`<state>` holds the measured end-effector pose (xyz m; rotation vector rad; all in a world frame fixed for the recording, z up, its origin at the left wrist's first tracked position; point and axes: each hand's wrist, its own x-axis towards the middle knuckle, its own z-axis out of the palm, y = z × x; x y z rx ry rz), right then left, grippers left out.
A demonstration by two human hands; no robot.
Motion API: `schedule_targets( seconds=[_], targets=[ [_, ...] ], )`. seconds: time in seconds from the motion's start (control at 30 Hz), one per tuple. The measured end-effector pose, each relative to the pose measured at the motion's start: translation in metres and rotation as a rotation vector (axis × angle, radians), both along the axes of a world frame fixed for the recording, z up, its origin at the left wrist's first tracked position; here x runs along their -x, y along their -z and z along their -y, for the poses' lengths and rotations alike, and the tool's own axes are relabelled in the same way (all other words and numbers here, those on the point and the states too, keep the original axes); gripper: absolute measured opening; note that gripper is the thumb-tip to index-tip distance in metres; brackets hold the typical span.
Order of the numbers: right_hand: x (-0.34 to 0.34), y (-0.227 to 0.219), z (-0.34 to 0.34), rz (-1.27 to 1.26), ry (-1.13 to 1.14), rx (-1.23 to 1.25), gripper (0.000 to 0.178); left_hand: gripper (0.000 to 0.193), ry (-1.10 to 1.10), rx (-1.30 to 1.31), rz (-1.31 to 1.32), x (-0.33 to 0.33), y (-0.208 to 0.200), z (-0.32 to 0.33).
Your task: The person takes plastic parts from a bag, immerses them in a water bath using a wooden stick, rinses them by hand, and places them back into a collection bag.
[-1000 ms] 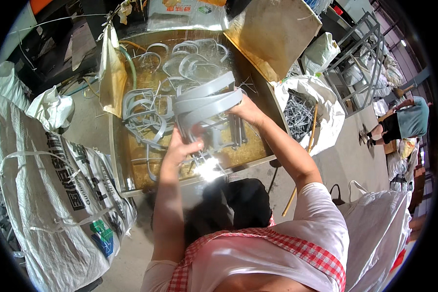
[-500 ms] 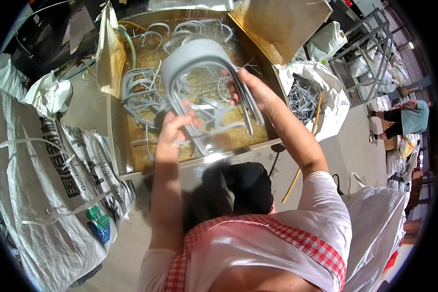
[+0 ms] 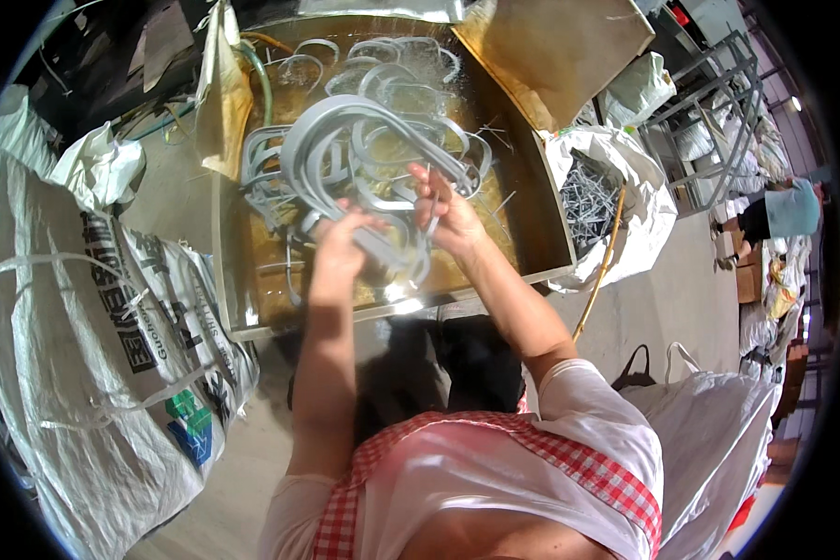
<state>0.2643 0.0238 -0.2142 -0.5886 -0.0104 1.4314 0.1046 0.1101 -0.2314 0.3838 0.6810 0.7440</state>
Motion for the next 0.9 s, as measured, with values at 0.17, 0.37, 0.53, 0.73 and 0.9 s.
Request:
schedule_targets(
  seconds=[0.17, 0.37, 0.53, 0.73, 0.9],
  targets=[
    [-0.060, 0.026, 0.055, 1.987, -0.777, 0.425, 0.017, 0.035, -0.016, -0.121, -0.015, 0.031, 0.038, -0.048],
    [-0.136, -0.057, 0.122, 2.394, 0.335, 0.559, 0.019, 0.030, -0.295, -0.457, -0.535, 0.006, 0.023, -0.023],
    [-0.218, -0.059, 0.162, 2.739, 0.332, 1.048, 0.094, 0.061, -0.353, -0.983, -1.042, 0.007, 0.023, -0.008],
    [-0.033, -0.029, 0.073, 1.196, 0.092, 0.063, 0.077, 0.061, -0.015, -0.909, -0.322, -0.034, -0.041, 0.077],
    [0.047, -0.077, 0.039, 0.986, 0.244, -0.182, 0.052, 0.059, 0.087, -1.044, -0.424, 0.057, -0.159, 0.095]
  ],
)
